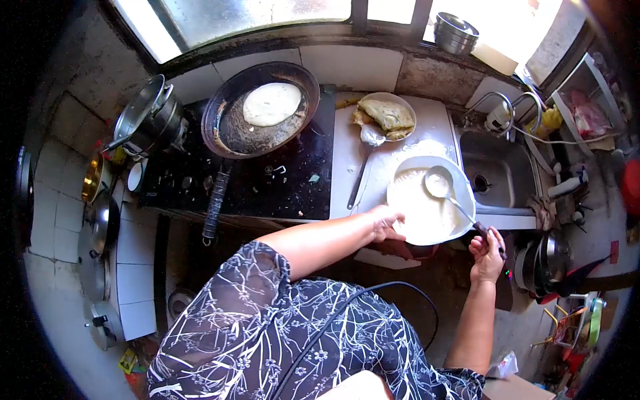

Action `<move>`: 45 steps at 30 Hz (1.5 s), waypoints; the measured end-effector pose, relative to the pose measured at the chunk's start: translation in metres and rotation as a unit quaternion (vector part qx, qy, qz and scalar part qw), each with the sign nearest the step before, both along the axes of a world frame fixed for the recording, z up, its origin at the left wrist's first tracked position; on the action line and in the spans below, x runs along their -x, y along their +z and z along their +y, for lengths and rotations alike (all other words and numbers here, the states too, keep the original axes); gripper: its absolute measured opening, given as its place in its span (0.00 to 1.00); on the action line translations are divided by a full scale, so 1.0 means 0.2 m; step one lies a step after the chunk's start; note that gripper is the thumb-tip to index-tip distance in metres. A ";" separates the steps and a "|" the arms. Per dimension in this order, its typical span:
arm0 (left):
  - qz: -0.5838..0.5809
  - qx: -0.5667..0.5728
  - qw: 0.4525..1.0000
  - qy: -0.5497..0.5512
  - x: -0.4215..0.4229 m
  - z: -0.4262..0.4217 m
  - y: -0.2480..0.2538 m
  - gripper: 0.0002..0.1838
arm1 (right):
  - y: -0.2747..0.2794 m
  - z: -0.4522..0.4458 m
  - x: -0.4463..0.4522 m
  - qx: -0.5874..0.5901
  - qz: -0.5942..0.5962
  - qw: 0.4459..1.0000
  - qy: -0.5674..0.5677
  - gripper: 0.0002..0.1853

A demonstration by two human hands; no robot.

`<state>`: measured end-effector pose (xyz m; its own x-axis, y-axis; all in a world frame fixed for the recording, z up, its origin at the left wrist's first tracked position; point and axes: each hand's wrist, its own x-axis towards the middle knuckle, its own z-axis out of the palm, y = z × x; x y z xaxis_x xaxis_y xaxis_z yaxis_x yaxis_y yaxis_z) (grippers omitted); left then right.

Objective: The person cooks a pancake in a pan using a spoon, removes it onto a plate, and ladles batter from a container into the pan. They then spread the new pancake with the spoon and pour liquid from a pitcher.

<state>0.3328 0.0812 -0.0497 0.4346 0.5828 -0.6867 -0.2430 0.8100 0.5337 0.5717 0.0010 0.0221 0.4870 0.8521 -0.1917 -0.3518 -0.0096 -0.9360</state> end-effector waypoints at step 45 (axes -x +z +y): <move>0.543 -0.413 0.713 0.163 1.67 -0.50 0.17 0.25 | -0.12 -0.25 0.69 0.253 0.038 0.948 0.189 0.08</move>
<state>-0.0019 -0.0180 -0.0165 -0.3426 0.9316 0.1215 0.5730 0.1047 0.8129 0.4338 -0.0498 -0.0010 0.1336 0.7523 -0.6451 -0.3010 -0.5894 -0.7497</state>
